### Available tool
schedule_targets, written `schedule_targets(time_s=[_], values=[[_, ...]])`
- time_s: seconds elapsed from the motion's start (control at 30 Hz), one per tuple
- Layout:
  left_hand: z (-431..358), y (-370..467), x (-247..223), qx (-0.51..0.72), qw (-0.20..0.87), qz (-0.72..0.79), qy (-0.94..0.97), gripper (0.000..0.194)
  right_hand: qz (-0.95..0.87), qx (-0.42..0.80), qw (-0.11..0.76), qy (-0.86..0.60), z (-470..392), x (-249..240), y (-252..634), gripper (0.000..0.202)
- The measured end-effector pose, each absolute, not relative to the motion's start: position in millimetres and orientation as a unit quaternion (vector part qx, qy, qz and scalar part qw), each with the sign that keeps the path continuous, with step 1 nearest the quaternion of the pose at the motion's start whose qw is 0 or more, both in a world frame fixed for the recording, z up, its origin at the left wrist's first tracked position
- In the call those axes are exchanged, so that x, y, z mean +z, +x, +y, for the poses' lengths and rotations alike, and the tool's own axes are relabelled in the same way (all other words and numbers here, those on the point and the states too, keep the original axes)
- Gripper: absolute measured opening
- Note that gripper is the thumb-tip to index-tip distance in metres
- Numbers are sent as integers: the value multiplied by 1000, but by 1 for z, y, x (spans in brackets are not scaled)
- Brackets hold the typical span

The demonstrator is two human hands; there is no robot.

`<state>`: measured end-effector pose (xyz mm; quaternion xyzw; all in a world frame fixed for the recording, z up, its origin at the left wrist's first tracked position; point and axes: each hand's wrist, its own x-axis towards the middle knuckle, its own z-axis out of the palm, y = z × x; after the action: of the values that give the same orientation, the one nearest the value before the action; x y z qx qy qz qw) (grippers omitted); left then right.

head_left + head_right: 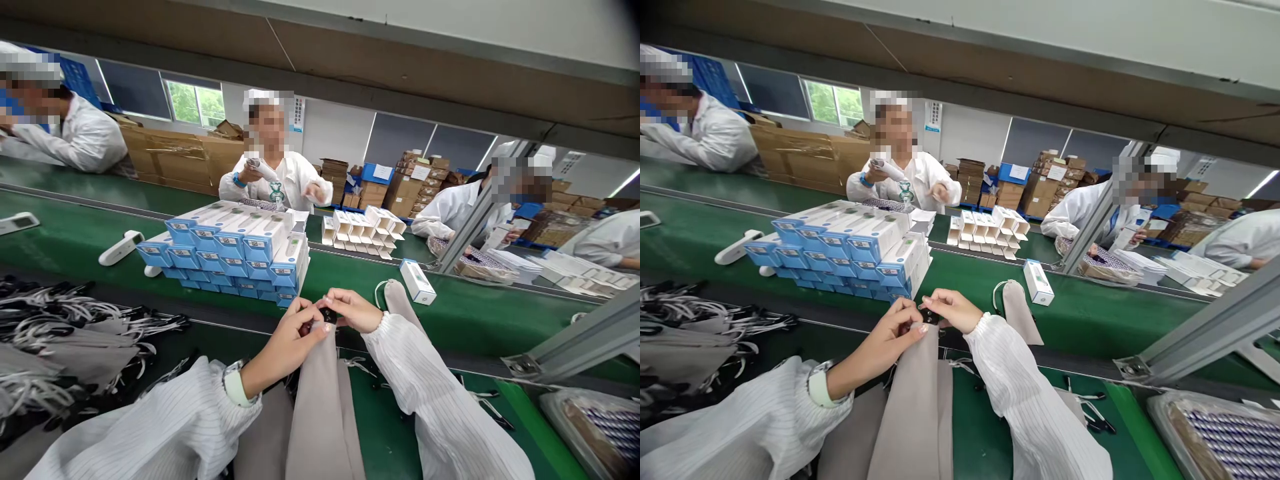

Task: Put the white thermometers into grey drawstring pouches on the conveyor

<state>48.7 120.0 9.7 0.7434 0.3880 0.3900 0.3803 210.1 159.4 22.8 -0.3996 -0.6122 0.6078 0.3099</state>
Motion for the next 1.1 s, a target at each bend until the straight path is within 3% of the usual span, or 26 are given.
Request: schedule_targets(time_s=[0.23, 0.33, 0.47, 0.57, 0.77, 0.83, 0.9, 1.0, 1.1], values=[[123, 48, 15, 392, 380, 391, 741, 18, -604, 697, 182, -340, 158, 12, 212, 47], [129, 43, 19, 399, 345, 407, 746, 18, -644, 667, 151, -343, 154, 13, 209, 49], [130, 39, 22, 335, 315, 451, 765, 16, -740, 367, 282, -488, 147, 24, 205, 42], [128, 37, 24, 282, 352, 497, 741, 20, -779, 124, 314, -528, 143, 32, 208, 36], [103, 33, 58, 157, 559, 427, 694, 43, -701, -82, 427, -565, 156, 38, 258, 32], [93, 31, 70, 162, 615, 397, 661, 44, -662, -43, 460, -590, 163, 43, 274, 36], [86, 29, 76, 204, 652, 374, 627, 44, -674, 106, 446, -579, 164, 50, 279, 42], [83, 29, 74, 330, 650, 333, 598, 42, -749, 420, 292, -422, 150, 55, 254, 47], [79, 31, 67, 388, 569, 306, 657, 42, -790, 524, 194, -253, 124, 48, 207, 64]])
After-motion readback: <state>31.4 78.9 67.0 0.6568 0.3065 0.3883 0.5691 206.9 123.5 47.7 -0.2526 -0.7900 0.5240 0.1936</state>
